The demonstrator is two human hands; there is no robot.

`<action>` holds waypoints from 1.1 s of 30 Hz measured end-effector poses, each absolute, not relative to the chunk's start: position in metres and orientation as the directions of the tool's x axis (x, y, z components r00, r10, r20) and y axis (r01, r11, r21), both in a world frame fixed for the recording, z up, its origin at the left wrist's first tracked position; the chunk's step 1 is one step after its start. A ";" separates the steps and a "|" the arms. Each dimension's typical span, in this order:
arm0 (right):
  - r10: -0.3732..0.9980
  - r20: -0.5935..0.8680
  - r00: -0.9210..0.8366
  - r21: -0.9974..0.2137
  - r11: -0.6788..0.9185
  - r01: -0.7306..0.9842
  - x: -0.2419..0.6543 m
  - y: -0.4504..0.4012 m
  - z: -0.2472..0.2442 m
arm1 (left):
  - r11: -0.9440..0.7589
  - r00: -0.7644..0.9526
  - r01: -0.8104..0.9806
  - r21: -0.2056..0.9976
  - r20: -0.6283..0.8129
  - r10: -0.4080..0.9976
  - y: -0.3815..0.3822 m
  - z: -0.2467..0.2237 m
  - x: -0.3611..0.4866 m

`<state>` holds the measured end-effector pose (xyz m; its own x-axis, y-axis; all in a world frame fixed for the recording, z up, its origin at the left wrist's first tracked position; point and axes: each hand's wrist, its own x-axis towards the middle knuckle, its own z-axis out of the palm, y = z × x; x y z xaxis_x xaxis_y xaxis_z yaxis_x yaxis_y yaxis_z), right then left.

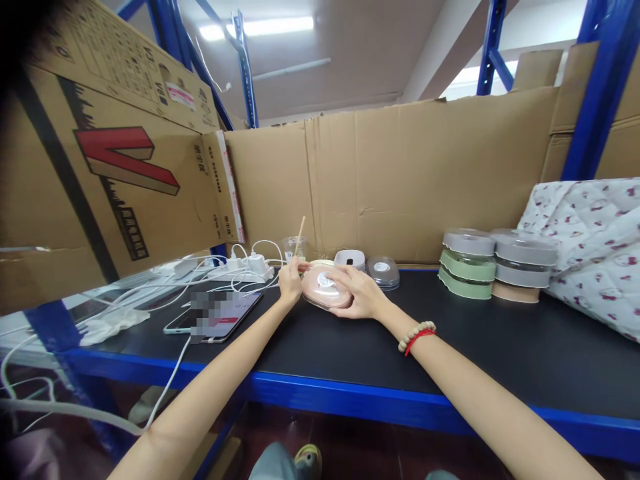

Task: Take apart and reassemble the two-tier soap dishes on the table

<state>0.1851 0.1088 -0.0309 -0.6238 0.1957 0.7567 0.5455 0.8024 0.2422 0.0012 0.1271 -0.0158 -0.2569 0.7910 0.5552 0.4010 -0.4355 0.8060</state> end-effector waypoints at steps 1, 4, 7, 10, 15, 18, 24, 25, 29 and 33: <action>0.226 0.738 -0.636 0.218 0.812 0.542 0.186 0.108 -0.031 | -0.421 -0.267 0.370 0.829 0.528 0.806 0.127 -0.015 0.001; 0.353 0.670 -0.653 0.115 0.819 0.562 0.186 0.104 -0.030 | -0.368 -0.291 0.347 0.863 0.472 0.832 0.124 -0.014 -0.001; 0.456 0.618 -0.640 0.041 0.795 0.605 0.185 0.103 -0.031 | -0.319 -0.290 0.367 0.874 0.433 0.853 0.122 -0.013 -0.002; 0.530 0.589 -0.610 0.001 0.754 0.657 0.184 0.104 -0.032 | -0.302 -0.264 0.372 0.878 0.412 0.872 0.121 -0.012 -0.002; 0.650 0.465 -0.601 -0.030 0.690 0.723 0.181 0.095 -0.024 | -0.240 -0.275 0.404 0.883 0.368 0.888 0.121 -0.013 -0.002; 0.691 0.438 -0.576 -0.089 0.670 0.737 0.179 0.090 -0.019 | -0.173 -0.330 0.464 0.869 0.351 0.876 0.120 -0.013 -0.002; 0.676 0.483 -0.557 -0.098 0.674 0.732 0.180 0.093 -0.022 | -0.124 -0.350 0.462 0.878 0.309 0.884 0.120 -0.015 -0.001; 0.654 0.503 -0.565 -0.072 0.683 0.727 0.180 0.094 -0.023 | -0.114 -0.357 0.453 0.884 0.297 0.886 0.120 -0.014 -0.001; 0.513 0.558 -0.652 0.055 0.761 0.646 0.183 0.097 -0.024 | -0.075 -0.397 0.407 0.910 0.251 0.883 0.119 -0.011 0.000; 0.421 0.618 -0.664 0.092 0.800 0.593 0.186 0.099 -0.023 | -0.043 -0.439 0.370 0.928 0.215 0.872 0.119 -0.009 -0.001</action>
